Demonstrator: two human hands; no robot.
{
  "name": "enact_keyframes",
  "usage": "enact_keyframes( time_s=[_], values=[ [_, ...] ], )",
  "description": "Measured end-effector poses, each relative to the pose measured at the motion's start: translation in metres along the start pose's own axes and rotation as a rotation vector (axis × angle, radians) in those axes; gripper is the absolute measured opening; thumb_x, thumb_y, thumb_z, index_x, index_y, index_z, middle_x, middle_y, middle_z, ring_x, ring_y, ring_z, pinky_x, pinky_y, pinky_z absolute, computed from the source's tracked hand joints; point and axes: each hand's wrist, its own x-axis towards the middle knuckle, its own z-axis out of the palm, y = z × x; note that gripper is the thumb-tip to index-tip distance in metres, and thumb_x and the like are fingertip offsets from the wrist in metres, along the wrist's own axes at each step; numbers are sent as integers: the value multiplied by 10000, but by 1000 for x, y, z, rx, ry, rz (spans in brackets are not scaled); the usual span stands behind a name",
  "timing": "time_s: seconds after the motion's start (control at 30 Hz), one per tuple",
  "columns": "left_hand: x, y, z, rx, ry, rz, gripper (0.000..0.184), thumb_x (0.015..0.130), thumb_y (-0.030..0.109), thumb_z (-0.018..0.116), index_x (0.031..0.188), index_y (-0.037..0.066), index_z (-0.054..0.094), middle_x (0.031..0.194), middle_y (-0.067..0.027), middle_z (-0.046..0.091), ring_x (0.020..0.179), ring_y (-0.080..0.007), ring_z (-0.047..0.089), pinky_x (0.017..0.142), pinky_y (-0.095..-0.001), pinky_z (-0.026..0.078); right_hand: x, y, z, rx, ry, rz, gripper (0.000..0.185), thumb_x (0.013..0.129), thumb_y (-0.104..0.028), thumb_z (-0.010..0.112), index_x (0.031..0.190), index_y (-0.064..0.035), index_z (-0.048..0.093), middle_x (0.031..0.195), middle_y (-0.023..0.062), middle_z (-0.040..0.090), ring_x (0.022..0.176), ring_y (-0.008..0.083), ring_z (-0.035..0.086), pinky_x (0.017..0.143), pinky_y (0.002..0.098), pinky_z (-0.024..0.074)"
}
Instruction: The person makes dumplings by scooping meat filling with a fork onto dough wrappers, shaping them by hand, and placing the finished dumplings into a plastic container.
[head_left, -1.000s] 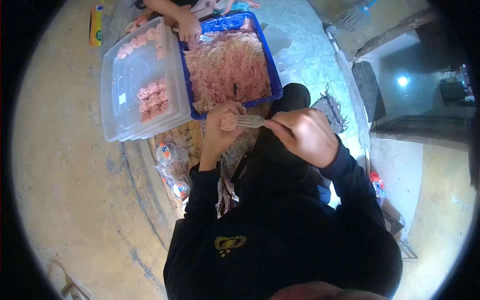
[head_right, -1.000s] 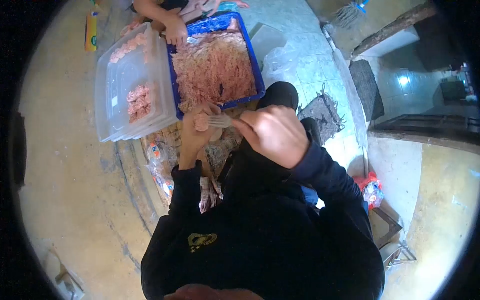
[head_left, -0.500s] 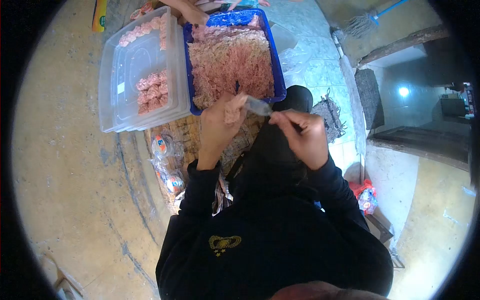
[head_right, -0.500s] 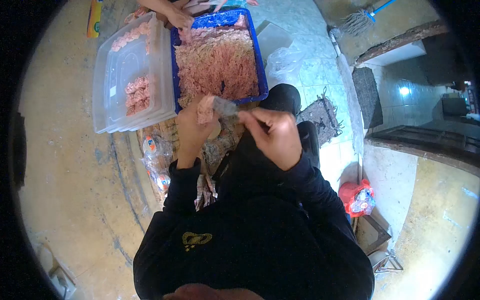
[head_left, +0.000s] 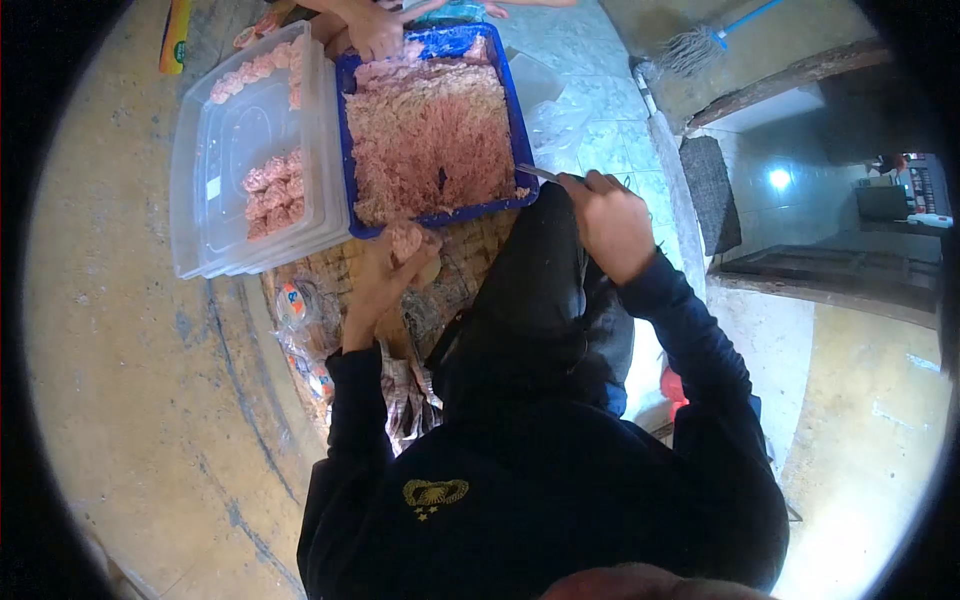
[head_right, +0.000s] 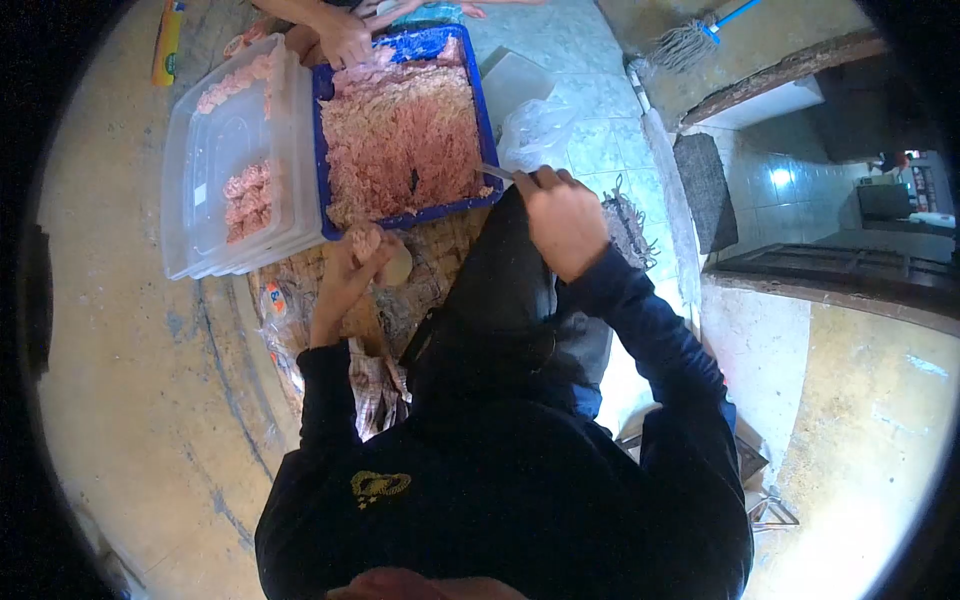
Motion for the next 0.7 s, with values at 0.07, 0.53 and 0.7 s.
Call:
enact_keyframes(
  time_s=[0.07,0.53,0.7],
  values=[
    [-9,20,10,-37,4,88,511,851,70,821,1311,2,611,946,-23,683,857,-95,637,785,-257,533,32,-5,12,133,-93,-21,237,915,-110,590,1098,-77,736,833,148,679,771,362,674,690,466,554],
    [-42,-18,5,-366,309,-74,284,800,68,847,980,31,631,932,-20,669,848,-98,611,767,-263,506,171,-76,190,-75,-177,-202,166,836,-204,639,846,-87,756,835,148,741,822,325,740,643,495,553],
    [-20,-3,-13,13,295,234,422,833,9,797,1229,29,655,971,1,661,854,-96,612,789,-252,508,163,-25,93,265,-266,-174,264,946,-359,621,974,-159,790,882,131,733,828,372,700,700,469,549]
  ],
)
